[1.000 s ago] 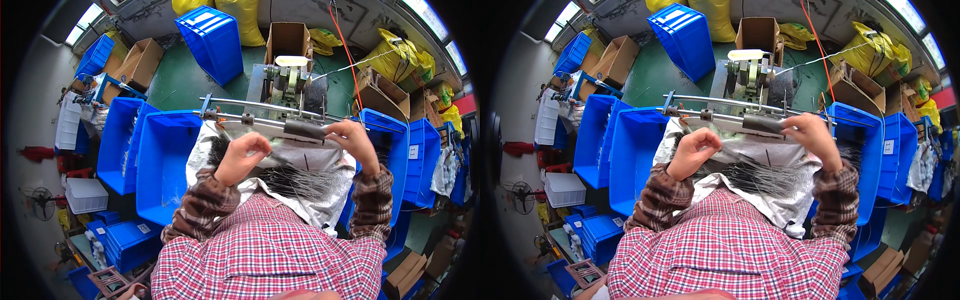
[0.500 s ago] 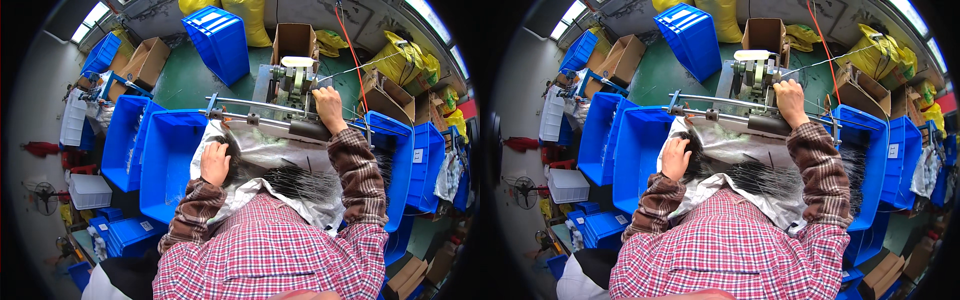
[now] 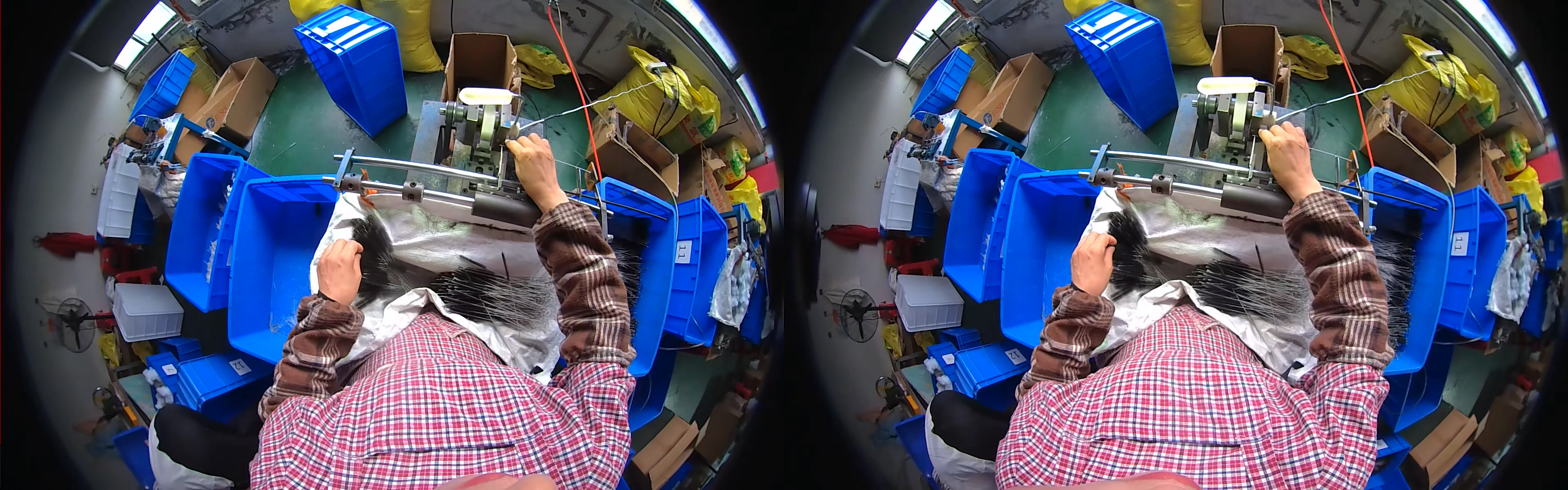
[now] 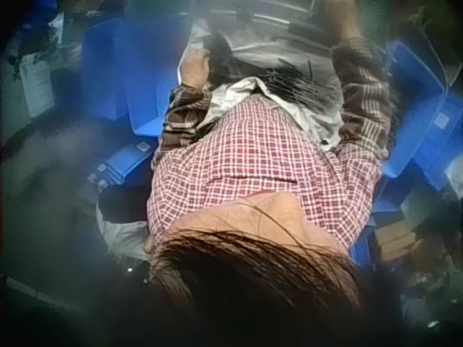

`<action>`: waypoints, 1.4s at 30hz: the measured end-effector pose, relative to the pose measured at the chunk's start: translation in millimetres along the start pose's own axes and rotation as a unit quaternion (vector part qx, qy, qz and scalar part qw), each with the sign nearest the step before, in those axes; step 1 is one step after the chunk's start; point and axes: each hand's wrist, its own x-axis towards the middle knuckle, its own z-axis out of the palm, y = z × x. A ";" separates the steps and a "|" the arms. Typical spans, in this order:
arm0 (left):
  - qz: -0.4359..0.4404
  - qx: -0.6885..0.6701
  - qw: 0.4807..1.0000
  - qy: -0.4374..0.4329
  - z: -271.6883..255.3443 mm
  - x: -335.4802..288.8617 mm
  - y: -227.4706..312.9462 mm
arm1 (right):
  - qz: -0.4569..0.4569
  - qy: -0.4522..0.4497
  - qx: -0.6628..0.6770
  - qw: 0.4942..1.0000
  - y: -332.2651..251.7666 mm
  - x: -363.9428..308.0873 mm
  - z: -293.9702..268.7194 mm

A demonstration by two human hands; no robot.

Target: The person operates a wire processing machine to assemble or process fine metal wires.

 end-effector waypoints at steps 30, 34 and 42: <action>-0.003 -0.295 0.956 0.002 -127.7 14.7 54.7 | 0.130 0.015 0.014 0.991 -5.3 -24.7 -32.9; 0.009 -0.413 0.908 -0.073 -85.1 38.0 72.2 | 0.108 -0.033 0.023 0.993 29.1 -28.8 -33.5; -0.027 -0.530 0.839 -0.124 -32.4 51.4 106.3 | 0.075 -0.247 0.317 0.913 -57.6 -37.5 -162.8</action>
